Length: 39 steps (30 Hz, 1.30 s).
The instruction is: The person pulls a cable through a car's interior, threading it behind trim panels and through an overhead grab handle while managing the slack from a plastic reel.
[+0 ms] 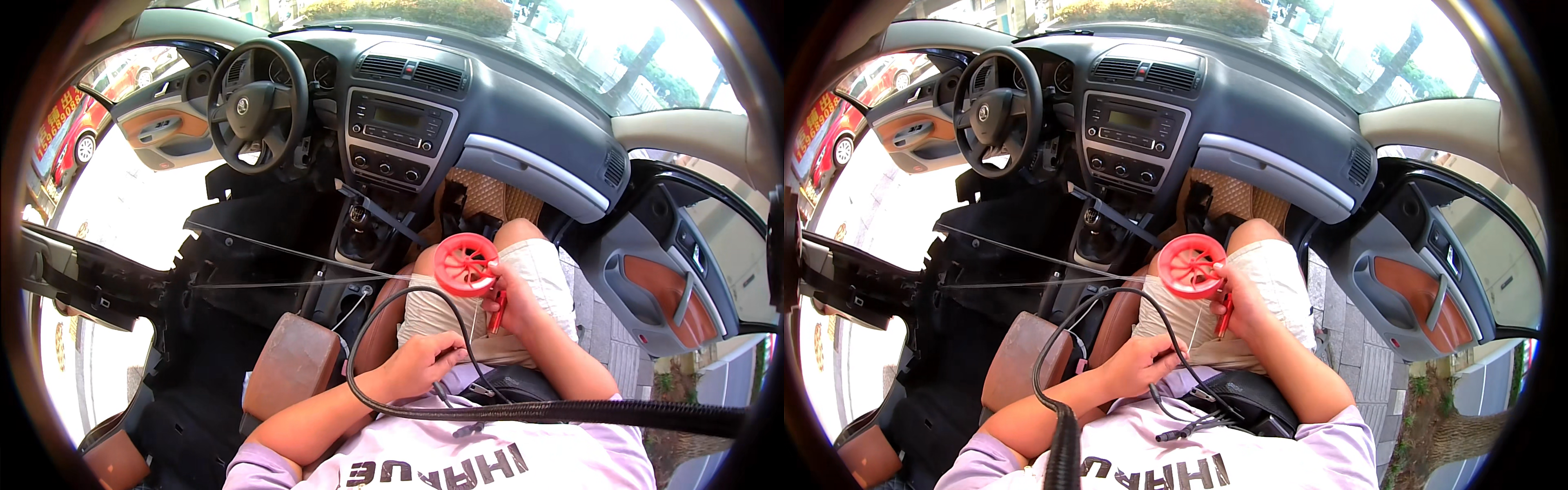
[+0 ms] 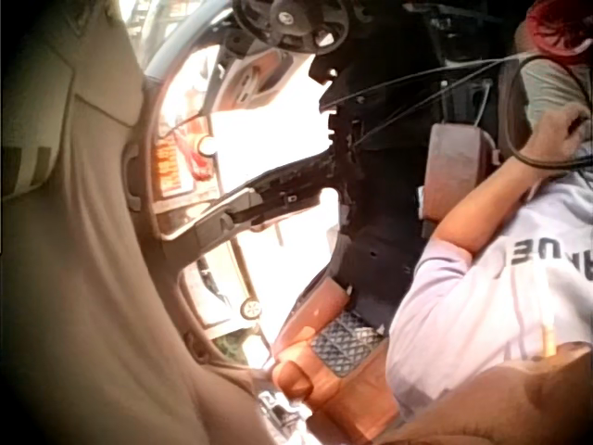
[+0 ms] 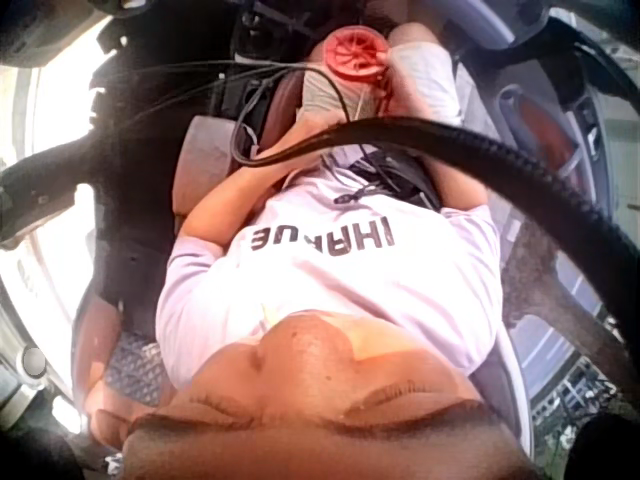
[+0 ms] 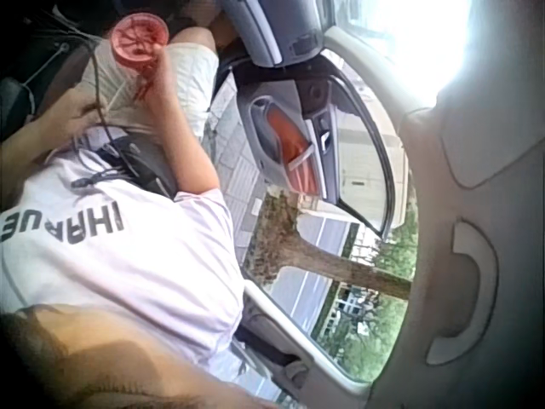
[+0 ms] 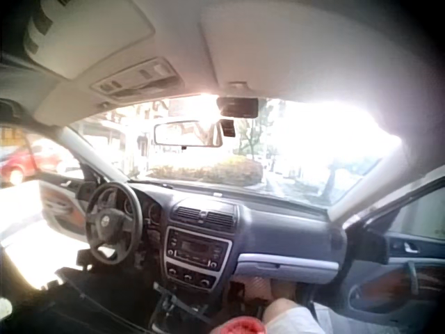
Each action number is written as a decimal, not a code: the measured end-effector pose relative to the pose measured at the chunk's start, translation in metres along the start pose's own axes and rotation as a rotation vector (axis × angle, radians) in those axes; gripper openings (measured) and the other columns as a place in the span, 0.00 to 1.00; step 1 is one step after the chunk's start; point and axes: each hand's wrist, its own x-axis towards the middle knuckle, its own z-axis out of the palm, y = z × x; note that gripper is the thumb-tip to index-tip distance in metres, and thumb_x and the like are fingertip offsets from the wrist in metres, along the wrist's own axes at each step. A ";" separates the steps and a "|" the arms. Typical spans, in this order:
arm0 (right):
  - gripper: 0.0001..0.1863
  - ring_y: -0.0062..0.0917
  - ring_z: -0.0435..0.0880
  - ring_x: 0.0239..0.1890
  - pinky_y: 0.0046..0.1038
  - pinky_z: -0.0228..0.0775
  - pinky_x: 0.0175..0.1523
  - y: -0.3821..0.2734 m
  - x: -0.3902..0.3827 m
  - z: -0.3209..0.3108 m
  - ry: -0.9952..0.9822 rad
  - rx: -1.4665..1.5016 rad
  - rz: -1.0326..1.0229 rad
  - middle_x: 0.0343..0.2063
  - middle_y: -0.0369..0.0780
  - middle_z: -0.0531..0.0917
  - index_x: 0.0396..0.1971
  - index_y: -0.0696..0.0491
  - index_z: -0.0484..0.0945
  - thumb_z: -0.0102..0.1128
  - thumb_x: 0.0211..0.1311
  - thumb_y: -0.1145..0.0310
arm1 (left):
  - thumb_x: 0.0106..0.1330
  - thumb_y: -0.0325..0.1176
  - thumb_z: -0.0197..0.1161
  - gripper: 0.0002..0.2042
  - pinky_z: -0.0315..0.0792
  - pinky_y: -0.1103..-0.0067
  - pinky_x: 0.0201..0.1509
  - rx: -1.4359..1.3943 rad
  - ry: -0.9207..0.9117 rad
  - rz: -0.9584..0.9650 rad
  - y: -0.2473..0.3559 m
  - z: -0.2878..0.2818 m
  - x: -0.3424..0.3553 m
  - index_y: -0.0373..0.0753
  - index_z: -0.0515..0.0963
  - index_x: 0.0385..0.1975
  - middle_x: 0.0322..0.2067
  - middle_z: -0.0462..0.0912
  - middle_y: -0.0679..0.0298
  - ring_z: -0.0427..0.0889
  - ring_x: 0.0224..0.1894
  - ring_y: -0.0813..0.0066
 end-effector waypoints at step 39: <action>0.20 0.07 0.71 0.22 0.14 0.61 0.23 -0.014 -0.010 0.026 -0.251 -0.264 -0.303 0.42 0.33 0.88 0.55 0.54 0.81 0.72 0.69 0.63 | 0.67 0.31 0.63 0.09 0.79 0.62 0.34 0.597 0.011 0.143 -0.055 0.034 0.046 0.44 0.86 0.45 0.29 0.85 0.55 0.87 0.32 0.52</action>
